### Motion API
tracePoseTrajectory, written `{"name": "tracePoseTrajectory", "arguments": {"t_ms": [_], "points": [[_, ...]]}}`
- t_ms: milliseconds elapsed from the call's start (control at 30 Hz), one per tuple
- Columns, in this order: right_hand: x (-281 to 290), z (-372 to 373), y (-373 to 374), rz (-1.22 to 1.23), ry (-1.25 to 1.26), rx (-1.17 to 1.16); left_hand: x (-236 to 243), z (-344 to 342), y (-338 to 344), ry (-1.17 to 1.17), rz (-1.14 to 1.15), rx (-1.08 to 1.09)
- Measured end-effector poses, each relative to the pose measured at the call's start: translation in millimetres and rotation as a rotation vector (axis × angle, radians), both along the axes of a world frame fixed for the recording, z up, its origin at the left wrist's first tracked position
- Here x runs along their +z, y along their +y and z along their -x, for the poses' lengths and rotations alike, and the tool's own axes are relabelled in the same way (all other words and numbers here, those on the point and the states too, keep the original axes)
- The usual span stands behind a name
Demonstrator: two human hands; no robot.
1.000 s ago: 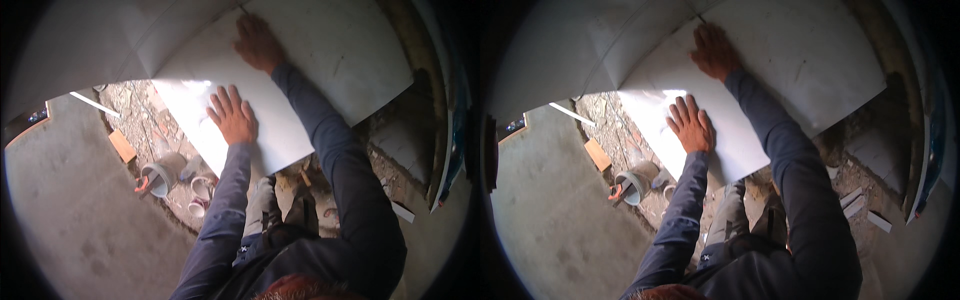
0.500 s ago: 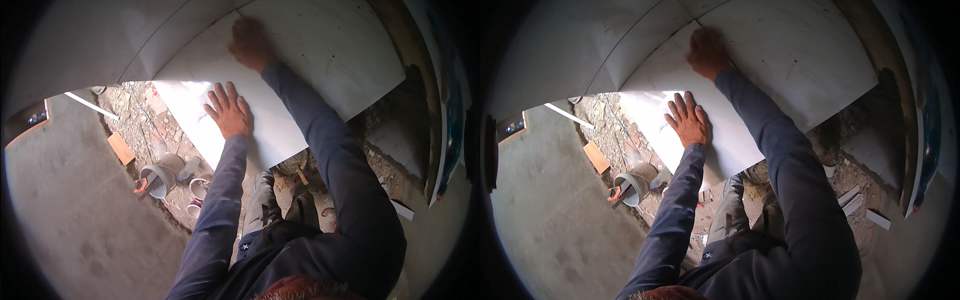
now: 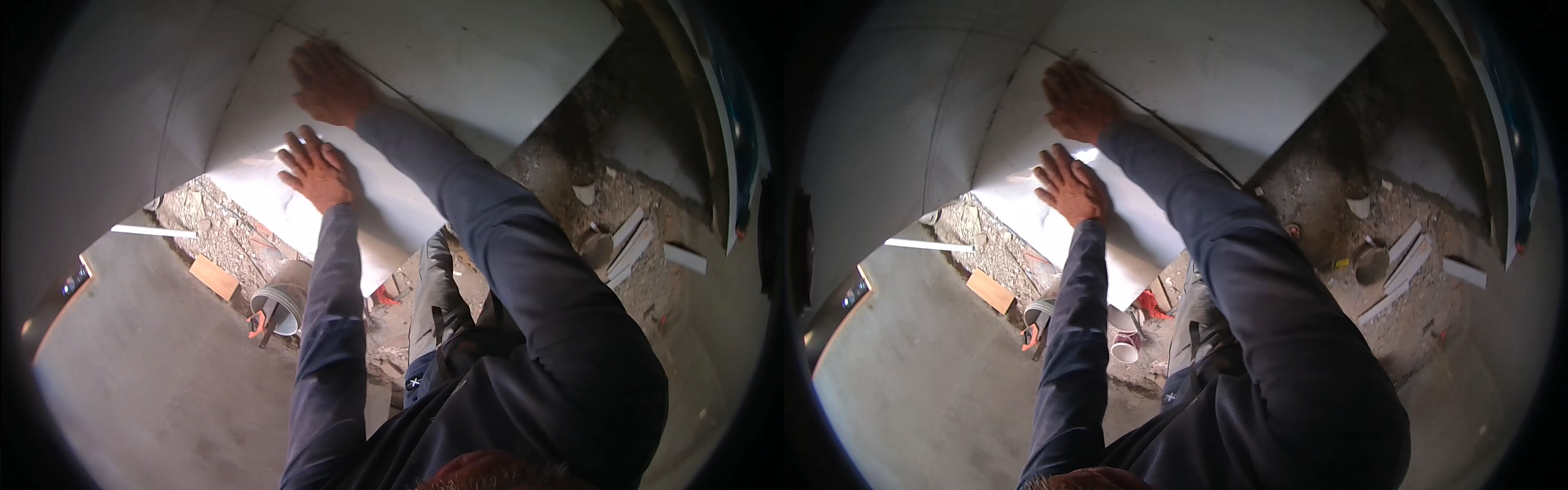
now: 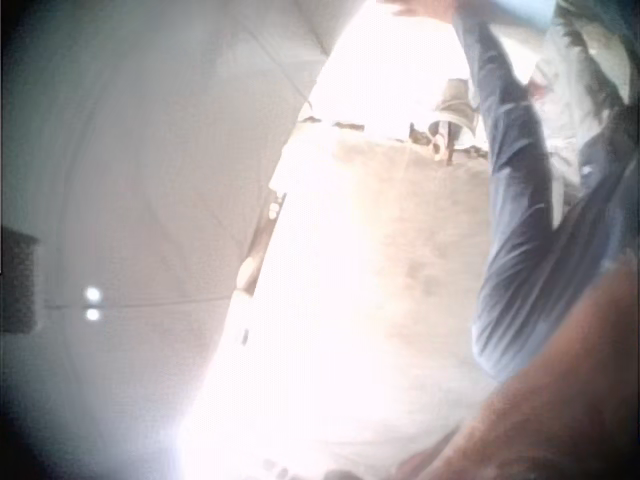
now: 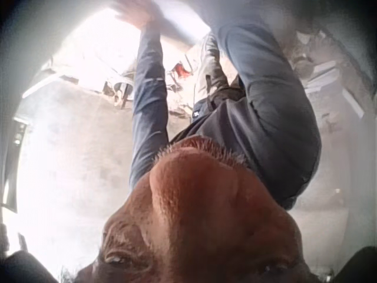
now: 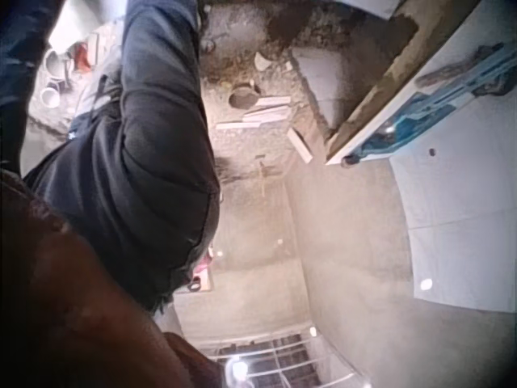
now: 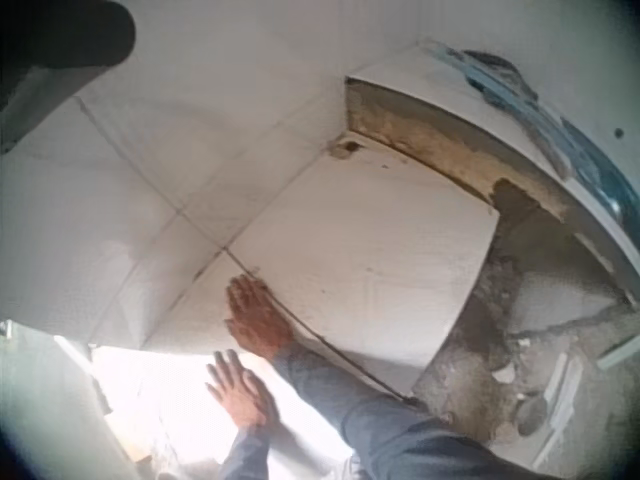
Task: The person positions large white tiles against a wall and uses a rubber mallet to tap them into place while an assistant provides mortar.
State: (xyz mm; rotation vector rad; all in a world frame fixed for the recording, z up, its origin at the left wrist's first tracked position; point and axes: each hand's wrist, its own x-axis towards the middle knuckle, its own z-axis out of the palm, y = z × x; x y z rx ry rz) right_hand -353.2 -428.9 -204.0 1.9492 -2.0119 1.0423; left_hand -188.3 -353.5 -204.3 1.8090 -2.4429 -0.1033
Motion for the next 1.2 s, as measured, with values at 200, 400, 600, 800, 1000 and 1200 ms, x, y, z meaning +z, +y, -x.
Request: {"name": "tracePoseTrajectory", "arguments": {"t_ms": [200, 400, 600, 800, 1000, 1200], "points": [[20, -1, 33, -0.22, 0.097, -0.012, 13, 16, 3, -0.044, 0.006, 0.026], [28, -10, 107, -0.122, 0.005, -0.088, 29, 35, 7, -0.005, -0.061, 0.047], [15, -6, 81, -0.117, -0.113, 0.03, 3, 3, 0, -0.105, 0.003, -0.005], [28, 4, 95, -0.287, 0.091, 0.072, 13, 25, 11, -0.025, 0.02, 0.108], [24, -28, 167, -0.01, -0.212, 0.291, 8, 20, 8, -0.17, 0.016, 0.103], [-1, 78, 157, -0.264, -0.032, 0.252, 19, 32, 19, -0.06, -0.022, 0.112]]}}
